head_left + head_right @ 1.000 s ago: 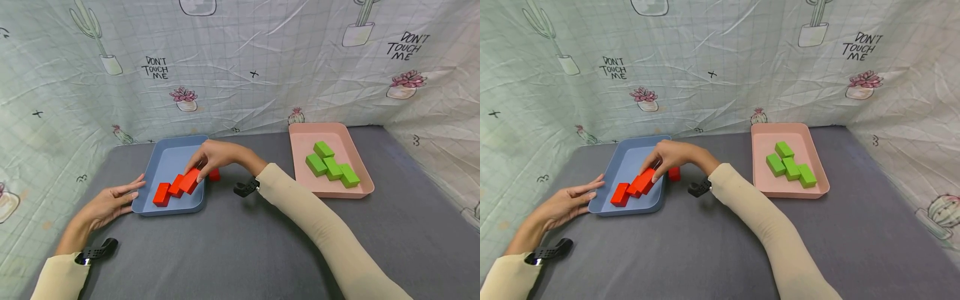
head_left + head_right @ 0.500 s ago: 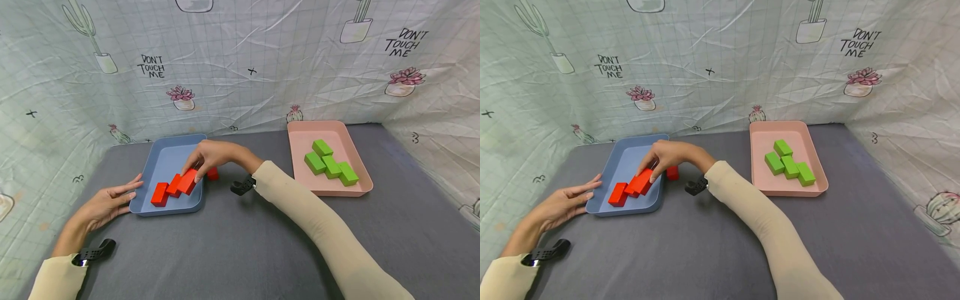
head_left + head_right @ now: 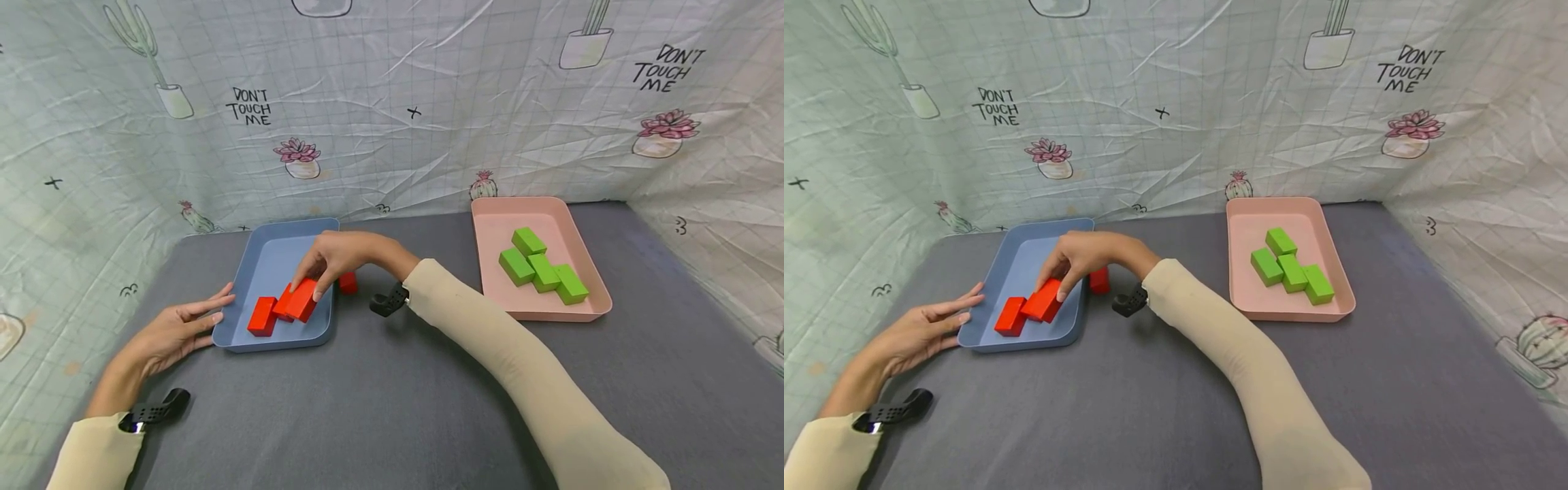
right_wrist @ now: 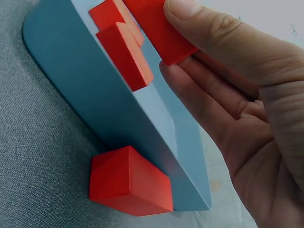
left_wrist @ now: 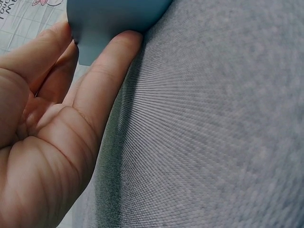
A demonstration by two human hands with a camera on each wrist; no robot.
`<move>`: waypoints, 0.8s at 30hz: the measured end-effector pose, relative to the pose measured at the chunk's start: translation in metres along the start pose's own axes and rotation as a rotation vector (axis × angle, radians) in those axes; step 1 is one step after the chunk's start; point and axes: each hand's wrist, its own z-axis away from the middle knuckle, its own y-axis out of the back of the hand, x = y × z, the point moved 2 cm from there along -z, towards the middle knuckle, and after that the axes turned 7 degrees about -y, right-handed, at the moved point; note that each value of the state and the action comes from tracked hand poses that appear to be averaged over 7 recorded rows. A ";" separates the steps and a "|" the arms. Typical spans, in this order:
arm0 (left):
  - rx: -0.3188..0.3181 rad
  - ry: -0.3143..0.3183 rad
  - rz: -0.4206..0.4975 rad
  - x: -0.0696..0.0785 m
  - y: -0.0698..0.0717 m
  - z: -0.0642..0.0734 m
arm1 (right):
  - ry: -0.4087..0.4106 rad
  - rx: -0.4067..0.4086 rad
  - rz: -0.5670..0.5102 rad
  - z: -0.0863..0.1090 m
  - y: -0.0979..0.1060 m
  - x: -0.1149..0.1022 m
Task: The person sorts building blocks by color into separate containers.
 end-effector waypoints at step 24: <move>0.009 -0.006 -0.024 -0.001 0.002 0.000 | -0.088 -0.128 0.079 -0.040 0.002 0.017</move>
